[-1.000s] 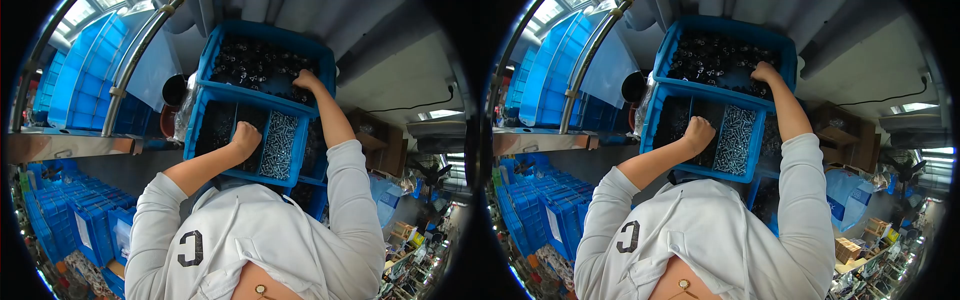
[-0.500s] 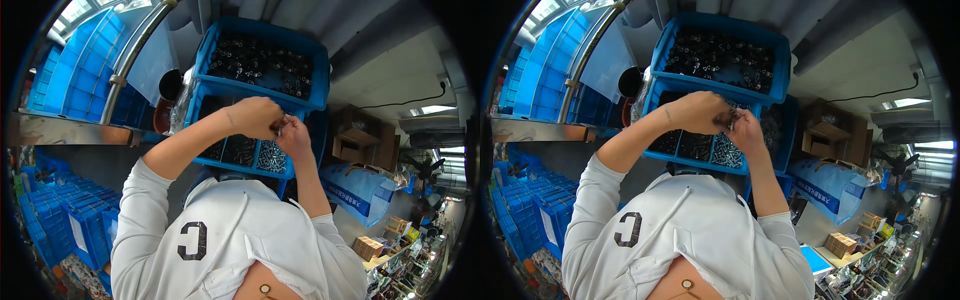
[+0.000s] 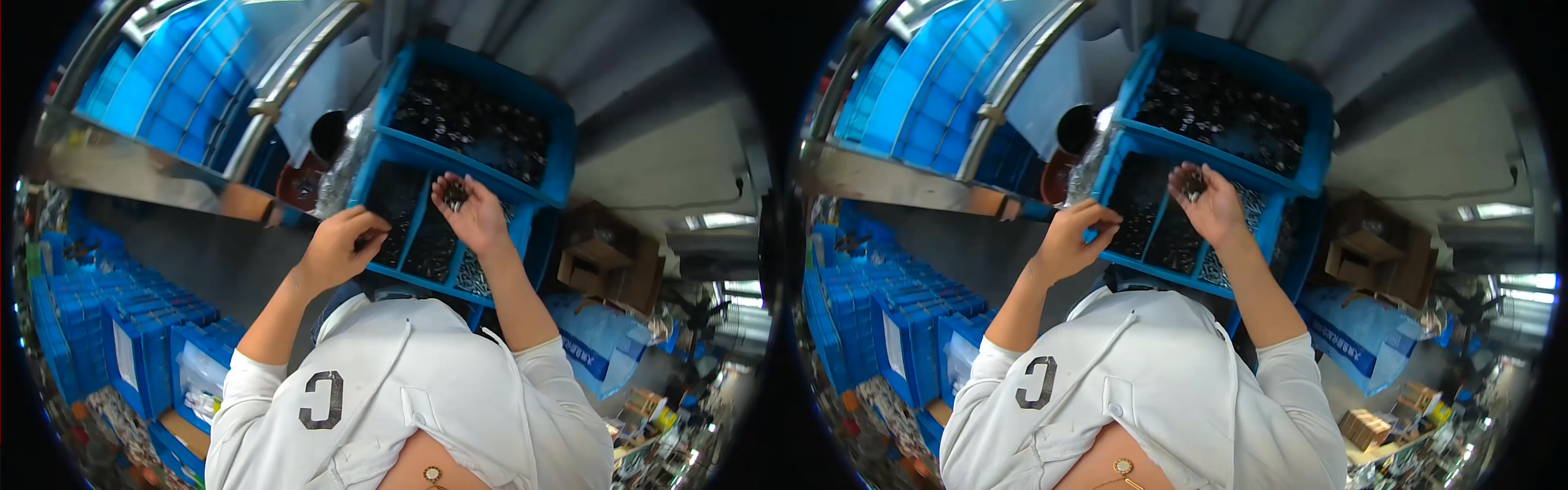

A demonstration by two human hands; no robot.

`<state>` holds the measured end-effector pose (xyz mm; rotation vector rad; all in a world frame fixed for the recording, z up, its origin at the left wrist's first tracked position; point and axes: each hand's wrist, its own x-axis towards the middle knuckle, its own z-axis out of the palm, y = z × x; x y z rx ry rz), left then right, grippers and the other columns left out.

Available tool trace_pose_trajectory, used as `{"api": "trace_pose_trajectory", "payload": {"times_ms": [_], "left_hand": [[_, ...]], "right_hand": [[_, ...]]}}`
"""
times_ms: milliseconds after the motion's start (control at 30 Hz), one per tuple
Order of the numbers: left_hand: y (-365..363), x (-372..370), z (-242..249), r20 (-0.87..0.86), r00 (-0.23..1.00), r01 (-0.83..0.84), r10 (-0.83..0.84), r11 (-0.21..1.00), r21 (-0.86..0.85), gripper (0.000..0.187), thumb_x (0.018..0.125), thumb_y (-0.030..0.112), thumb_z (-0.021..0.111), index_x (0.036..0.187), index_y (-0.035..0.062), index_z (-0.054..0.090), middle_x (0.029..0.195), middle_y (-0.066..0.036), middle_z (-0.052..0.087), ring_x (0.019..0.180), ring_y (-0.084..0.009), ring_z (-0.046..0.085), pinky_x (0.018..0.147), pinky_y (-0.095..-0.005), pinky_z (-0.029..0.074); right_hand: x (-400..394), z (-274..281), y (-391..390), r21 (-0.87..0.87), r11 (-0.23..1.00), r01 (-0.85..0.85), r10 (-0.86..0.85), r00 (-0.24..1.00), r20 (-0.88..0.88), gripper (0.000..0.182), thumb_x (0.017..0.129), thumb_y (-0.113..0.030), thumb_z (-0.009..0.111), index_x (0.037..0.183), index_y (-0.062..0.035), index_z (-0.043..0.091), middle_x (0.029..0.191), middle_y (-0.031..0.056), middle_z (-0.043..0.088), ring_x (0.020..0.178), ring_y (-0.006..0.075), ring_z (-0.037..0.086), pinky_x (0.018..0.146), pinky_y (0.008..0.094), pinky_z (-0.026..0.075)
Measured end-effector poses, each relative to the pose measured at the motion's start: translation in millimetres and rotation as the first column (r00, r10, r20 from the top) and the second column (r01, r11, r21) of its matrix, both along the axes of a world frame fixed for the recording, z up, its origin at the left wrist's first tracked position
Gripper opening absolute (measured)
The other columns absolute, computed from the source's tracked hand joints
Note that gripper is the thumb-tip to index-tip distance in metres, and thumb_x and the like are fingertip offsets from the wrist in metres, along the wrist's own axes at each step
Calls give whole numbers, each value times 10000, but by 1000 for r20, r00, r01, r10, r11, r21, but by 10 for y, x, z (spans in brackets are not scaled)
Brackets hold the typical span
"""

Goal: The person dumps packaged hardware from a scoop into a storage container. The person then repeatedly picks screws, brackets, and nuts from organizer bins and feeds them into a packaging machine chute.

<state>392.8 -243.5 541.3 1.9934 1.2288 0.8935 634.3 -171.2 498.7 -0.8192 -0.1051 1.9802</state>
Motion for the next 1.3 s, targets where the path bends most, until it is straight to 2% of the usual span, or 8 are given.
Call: {"api": "trace_pose_trajectory", "payload": {"times_ms": [100,200,300,500,700,867,1033,1300], "left_hand": [[-339,-276,-134,-121,967,-222,225,974,40,186,749,12,674,929,41,637,757,-91,591,703,-222,616,610,-277,489],[-498,-423,-361,-515,761,-318,395,919,234,551,709,30,631,1239,154,544,809,-69,586,741,-229,591,586,-319,487],[-518,-466,-649,-736,570,-373,365,913,164,833,656,35,622,1427,221,366,794,-41,571,759,-227,601,571,-321,497],[-512,-713,-1248,-578,714,-313,395,919,241,792,697,49,615,1431,190,355,687,-67,548,591,-226,582,537,-338,486],[-368,-435,-819,7,970,-238,245,936,260,470,775,-4,607,1235,43,527,701,-90,562,581,-249,535,557,-314,456],[247,214,-461,-311,950,121,-17,941,315,392,739,-19,596,1131,-6,573,1054,-160,563,968,-318,553,803,-368,488],[878,730,-1270,-795,600,227,90,934,277,521,800,63,540,1297,-61,445,1258,-207,479,1165,-370,480,912,-363,485],[894,638,-1157,-811,580,213,-75,975,62,154,772,54,580,899,14,658,960,-153,623,878,-306,639,719,-385,553]], "right_hand": [[-641,198,476,200,975,-99,101,995,2,271,970,-204,446,1007,33,573,1002,120,605,978,242,587,913,363,454],[-1352,-50,857,601,702,-382,-76,799,596,368,978,-311,461,1110,13,576,1131,71,570,1055,139,496,979,302,329],[-1859,-266,914,503,733,-457,28,760,649,449,982,-352,443,1236,10,517,1213,101,542,1137,150,474,1001,300,324],[-1095,-30,190,618,671,-410,-193,707,680,415,992,-256,441,1314,5,444,1351,137,462,1265,200,415,1065,294,292],[373,-37,-293,457,826,-329,-393,244,887,259,924,-108,499,1160,-4,519,1258,144,499,1199,253,477,1007,340,384],[911,-525,-478,194,768,-610,-432,-271,860,471,709,8,542,1175,8,469,1235,242,435,1161,406,438,979,450,383],[478,-845,-404,-140,756,-639,-487,-693,532,532,768,-16,550,1273,53,397,1318,288,370,1223,453,367,1031,476,356],[786,-664,-358,-60,671,-739,-478,-493,727,290,768,46,527,1043,-27,582,1033,167,539,1013,354,499,820,423,492]]}}
